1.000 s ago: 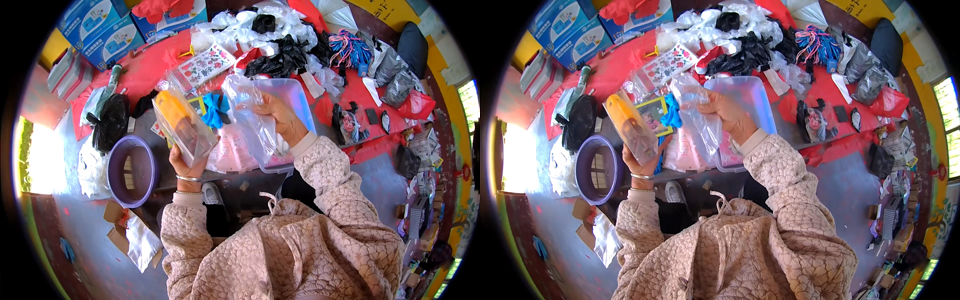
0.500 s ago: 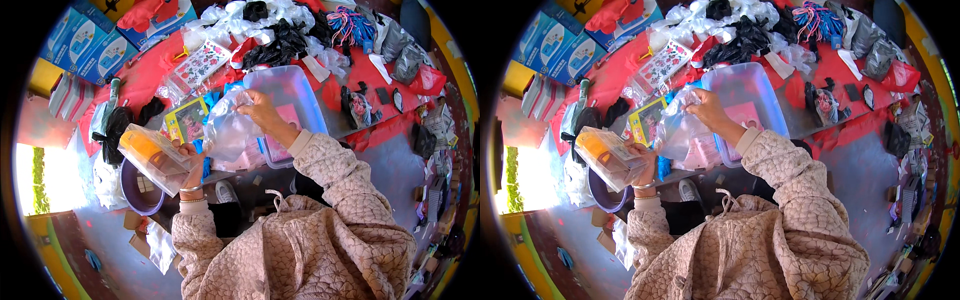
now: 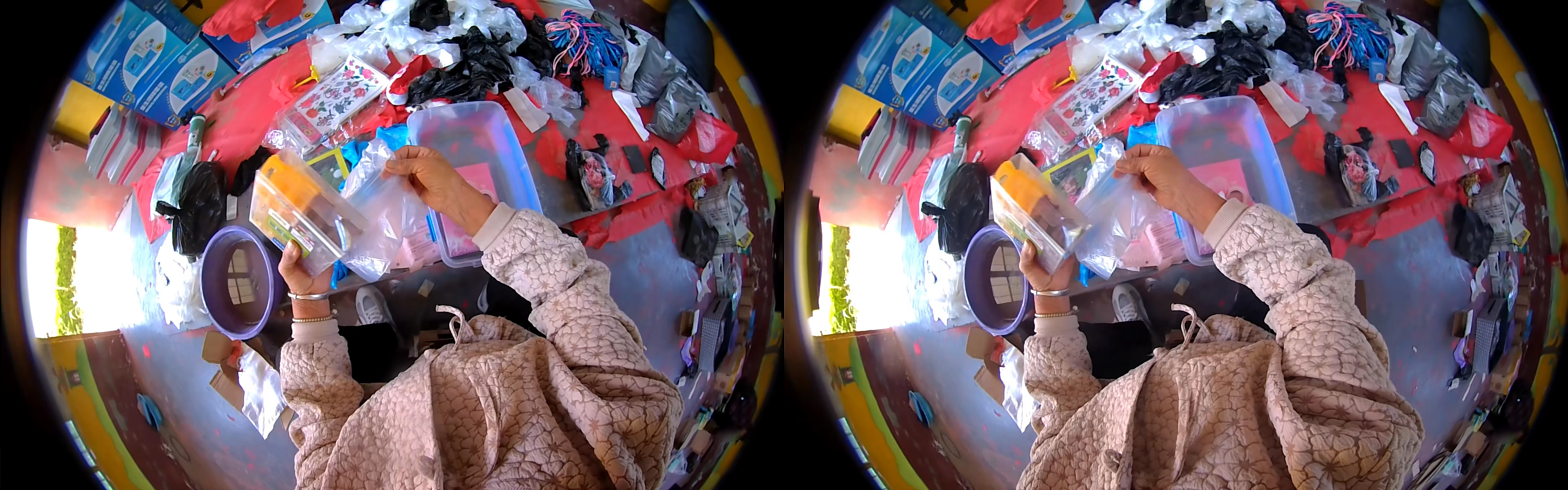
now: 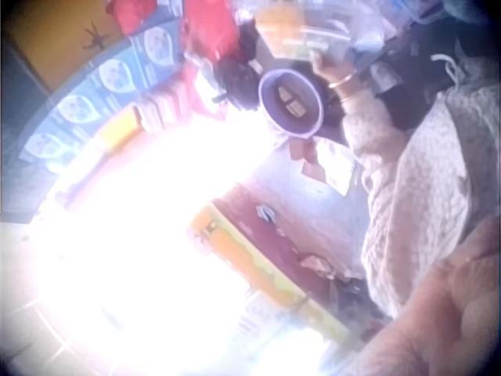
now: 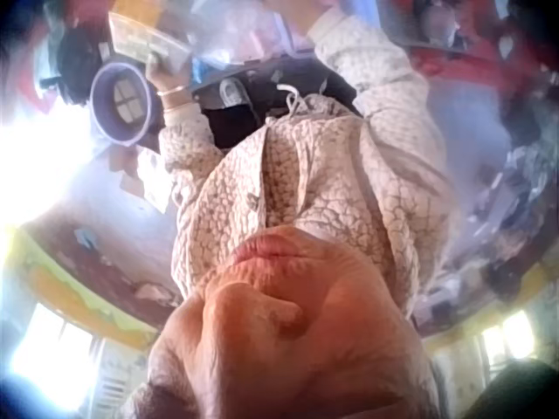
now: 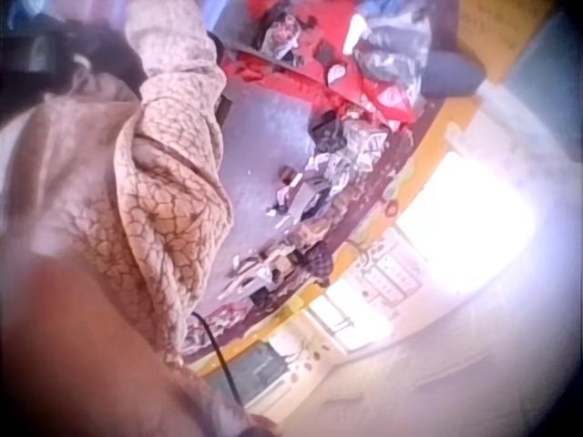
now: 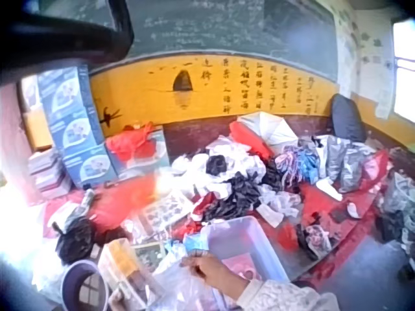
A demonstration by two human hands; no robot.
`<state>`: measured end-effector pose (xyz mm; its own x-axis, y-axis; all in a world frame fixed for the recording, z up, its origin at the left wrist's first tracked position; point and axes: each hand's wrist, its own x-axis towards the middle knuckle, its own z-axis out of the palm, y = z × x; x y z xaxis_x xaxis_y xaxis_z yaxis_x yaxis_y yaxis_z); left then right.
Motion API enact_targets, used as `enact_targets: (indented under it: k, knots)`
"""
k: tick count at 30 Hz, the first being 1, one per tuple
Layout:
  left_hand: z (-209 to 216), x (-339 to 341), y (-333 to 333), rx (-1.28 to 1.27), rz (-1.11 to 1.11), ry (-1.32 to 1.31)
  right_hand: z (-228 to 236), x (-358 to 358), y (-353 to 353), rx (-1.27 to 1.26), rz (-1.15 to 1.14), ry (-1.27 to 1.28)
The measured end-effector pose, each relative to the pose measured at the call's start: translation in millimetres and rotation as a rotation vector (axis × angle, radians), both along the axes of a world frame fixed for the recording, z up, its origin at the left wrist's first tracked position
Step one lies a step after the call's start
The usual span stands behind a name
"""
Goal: The person organizes small items on a cluttered table. They repeatedly pick up small boxes and plastic-wrapped items, wipe them with a cloth, and place them into a clear plastic container. The person also handles a pink patterned item and a small plastic bag during the process.
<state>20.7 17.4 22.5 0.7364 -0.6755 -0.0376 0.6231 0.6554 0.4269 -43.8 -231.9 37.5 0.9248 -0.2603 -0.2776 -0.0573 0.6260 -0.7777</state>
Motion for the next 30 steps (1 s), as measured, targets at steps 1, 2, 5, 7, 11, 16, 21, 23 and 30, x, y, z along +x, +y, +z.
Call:
enact_targets:
  k: [1,2,5,7,11,16,21,23,30]
  knots:
    - [-2,0,2,0.050,0.001,-0.016,-2,1,0,-0.018,-0.032,0.038]
    - [-4,0,3,0.100,0.002,-0.033,-3,0,-4,-0.033,-0.083,0.065]
    - [-9,0,2,0.249,0.052,-0.056,-6,-2,-32,-0.083,-0.178,0.080]
    - [-7,-2,1,0.344,0.095,-0.068,-6,-1,-45,-0.086,-0.237,0.110]
    - [-8,2,-1,0.496,0.097,0.000,-4,-1,-46,-0.164,-0.232,0.137]
    - [-4,3,3,0.498,0.082,0.030,-21,0,-72,-1.261,0.258,0.223]
    - [-10,7,10,0.426,0.084,0.094,-45,-5,-42,-1.876,0.190,0.254]
    - [4,1,6,0.294,0.045,0.012,-50,6,-33,-1.184,0.470,0.362]
    - [6,18,32,0.060,0.132,-0.195,-41,1,12,-0.650,0.915,0.352]
